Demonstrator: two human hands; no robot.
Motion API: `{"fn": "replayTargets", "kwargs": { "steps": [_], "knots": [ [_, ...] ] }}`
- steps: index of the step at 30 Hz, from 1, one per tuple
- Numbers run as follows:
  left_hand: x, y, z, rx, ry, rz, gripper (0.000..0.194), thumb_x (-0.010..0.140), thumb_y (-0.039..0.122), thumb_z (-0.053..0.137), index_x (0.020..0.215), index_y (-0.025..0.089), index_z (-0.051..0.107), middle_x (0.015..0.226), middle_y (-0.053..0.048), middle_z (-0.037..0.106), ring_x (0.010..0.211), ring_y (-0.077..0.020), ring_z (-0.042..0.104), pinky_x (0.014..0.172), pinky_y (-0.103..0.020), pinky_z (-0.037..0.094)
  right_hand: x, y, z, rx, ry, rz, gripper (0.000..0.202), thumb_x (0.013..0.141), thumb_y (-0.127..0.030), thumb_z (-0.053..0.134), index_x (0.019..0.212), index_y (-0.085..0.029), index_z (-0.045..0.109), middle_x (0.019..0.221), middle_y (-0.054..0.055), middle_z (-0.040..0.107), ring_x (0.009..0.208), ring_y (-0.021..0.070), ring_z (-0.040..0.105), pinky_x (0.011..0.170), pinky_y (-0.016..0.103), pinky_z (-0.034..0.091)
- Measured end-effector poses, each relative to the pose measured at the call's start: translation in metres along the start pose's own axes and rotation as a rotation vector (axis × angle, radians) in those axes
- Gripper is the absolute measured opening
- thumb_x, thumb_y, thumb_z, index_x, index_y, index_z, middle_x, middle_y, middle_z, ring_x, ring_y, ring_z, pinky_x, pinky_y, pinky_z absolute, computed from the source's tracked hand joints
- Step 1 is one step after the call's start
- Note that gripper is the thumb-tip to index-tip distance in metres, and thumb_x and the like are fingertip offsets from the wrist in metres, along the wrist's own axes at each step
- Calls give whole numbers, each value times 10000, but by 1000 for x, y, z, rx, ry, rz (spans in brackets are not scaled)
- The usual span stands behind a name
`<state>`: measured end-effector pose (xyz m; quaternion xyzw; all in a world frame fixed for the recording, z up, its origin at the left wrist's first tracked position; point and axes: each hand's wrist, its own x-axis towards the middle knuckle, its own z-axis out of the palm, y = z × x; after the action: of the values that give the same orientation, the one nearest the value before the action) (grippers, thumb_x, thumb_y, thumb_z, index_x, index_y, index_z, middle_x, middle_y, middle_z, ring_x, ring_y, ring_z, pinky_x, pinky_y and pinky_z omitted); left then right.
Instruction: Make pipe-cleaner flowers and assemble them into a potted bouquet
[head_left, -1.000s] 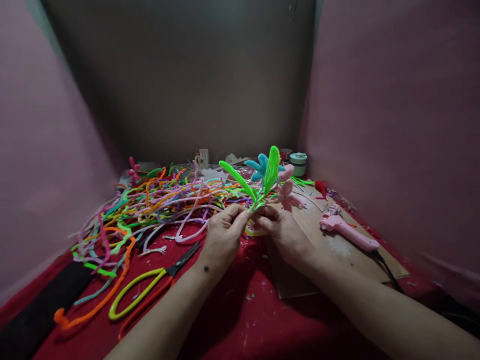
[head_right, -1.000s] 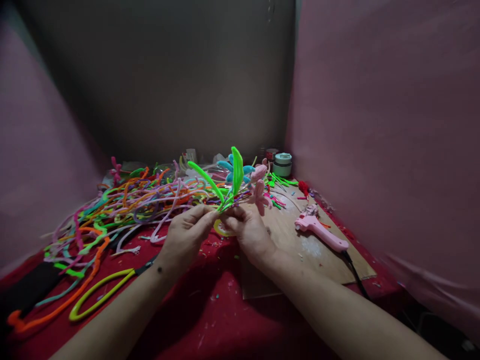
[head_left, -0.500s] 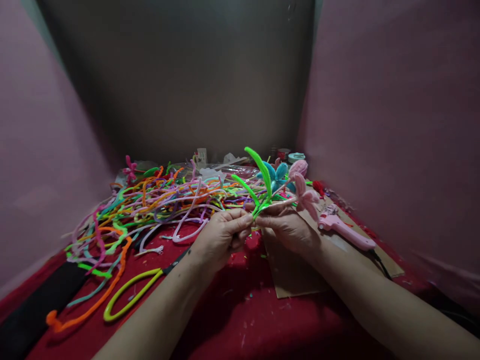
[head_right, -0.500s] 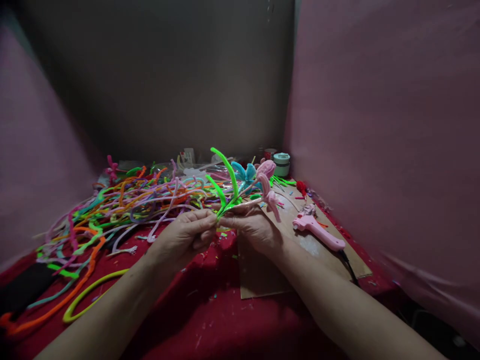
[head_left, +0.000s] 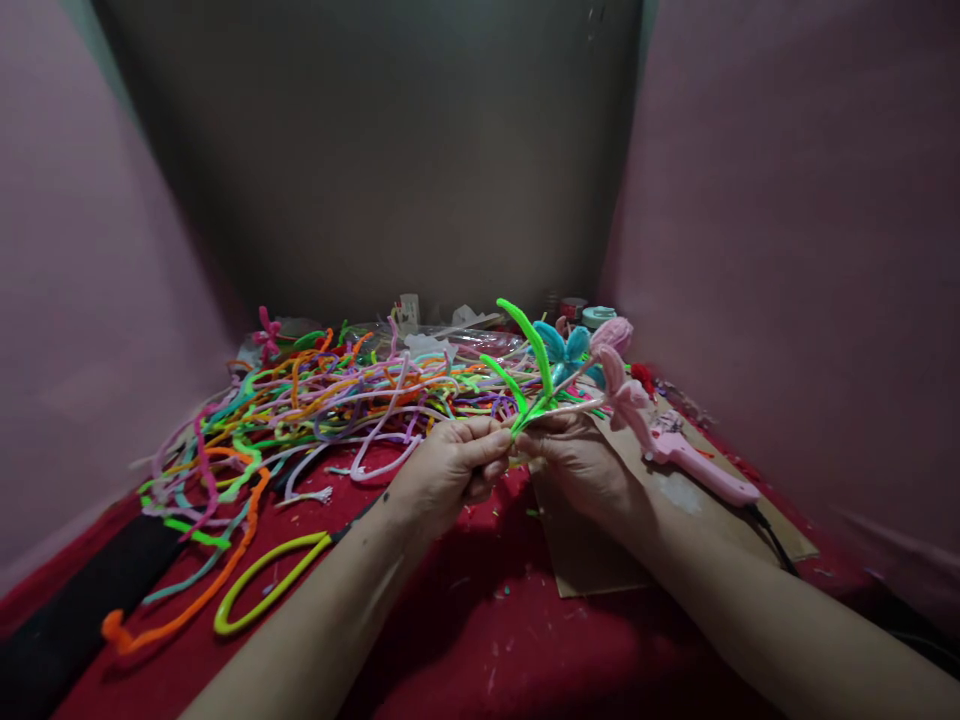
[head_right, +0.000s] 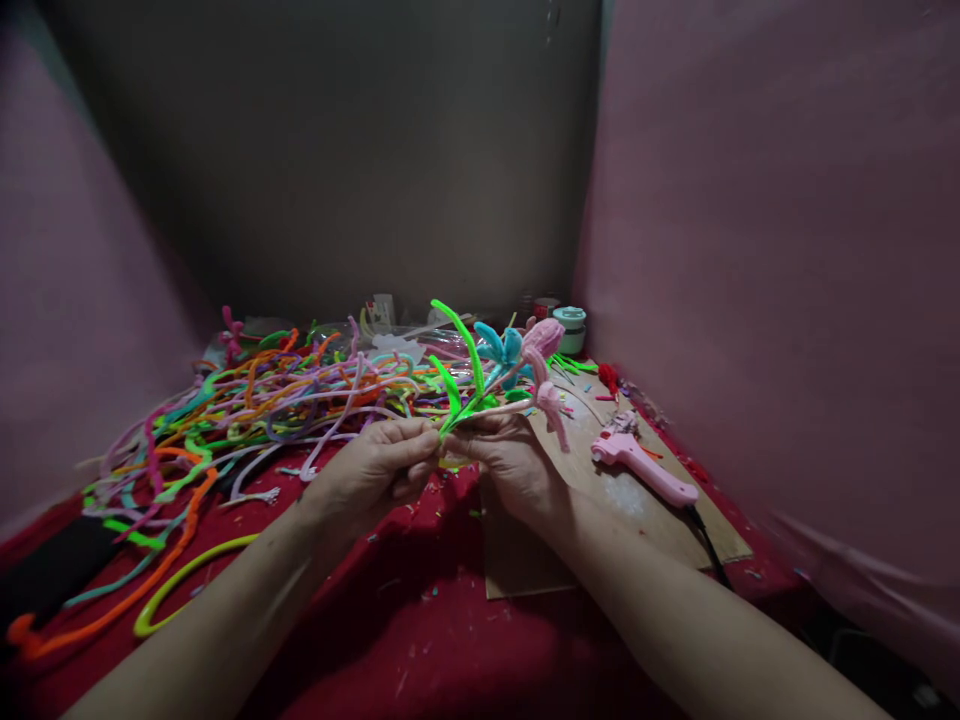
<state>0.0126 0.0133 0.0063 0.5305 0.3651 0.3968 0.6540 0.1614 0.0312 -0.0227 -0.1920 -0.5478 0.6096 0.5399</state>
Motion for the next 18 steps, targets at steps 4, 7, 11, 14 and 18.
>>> {"fn": "replayTargets", "kwargs": {
  "steps": [4,7,11,14,18],
  "knots": [
    [-1,1,9,266,132,141,278,771,340,550,580,157,464,467,58,415,379,-43,321,389,-185,223,-2,-4,6,1,81,-22,177,680,-255,704,852,-216,714,833,30,701,792,189,624,803,380,468],
    [-2,-1,11,487,219,311,306,802,335,507,552,165,463,464,55,398,419,-59,347,436,-195,275,-2,-7,6,-63,146,-73,154,663,-248,710,816,-235,724,818,15,704,783,187,623,831,383,462],
    [-3,-5,7,738,223,446,255,848,306,432,652,176,532,488,51,416,456,-75,374,487,-197,312,-1,-11,5,-86,143,-73,156,670,-213,696,820,-247,726,804,7,707,777,180,623,844,379,453],
    [-3,-8,5,946,223,530,184,855,255,416,774,181,564,544,36,471,488,-88,418,512,-201,331,-2,-14,6,-110,131,-66,159,684,-202,685,831,-248,727,812,11,708,768,173,625,835,367,448],
    [-3,-14,10,1201,318,646,149,850,176,396,863,173,545,682,-18,572,587,-122,515,571,-225,366,-4,-17,10,-132,177,-81,122,681,-231,689,794,-243,732,794,13,704,755,177,625,834,365,446]
  ]
}}
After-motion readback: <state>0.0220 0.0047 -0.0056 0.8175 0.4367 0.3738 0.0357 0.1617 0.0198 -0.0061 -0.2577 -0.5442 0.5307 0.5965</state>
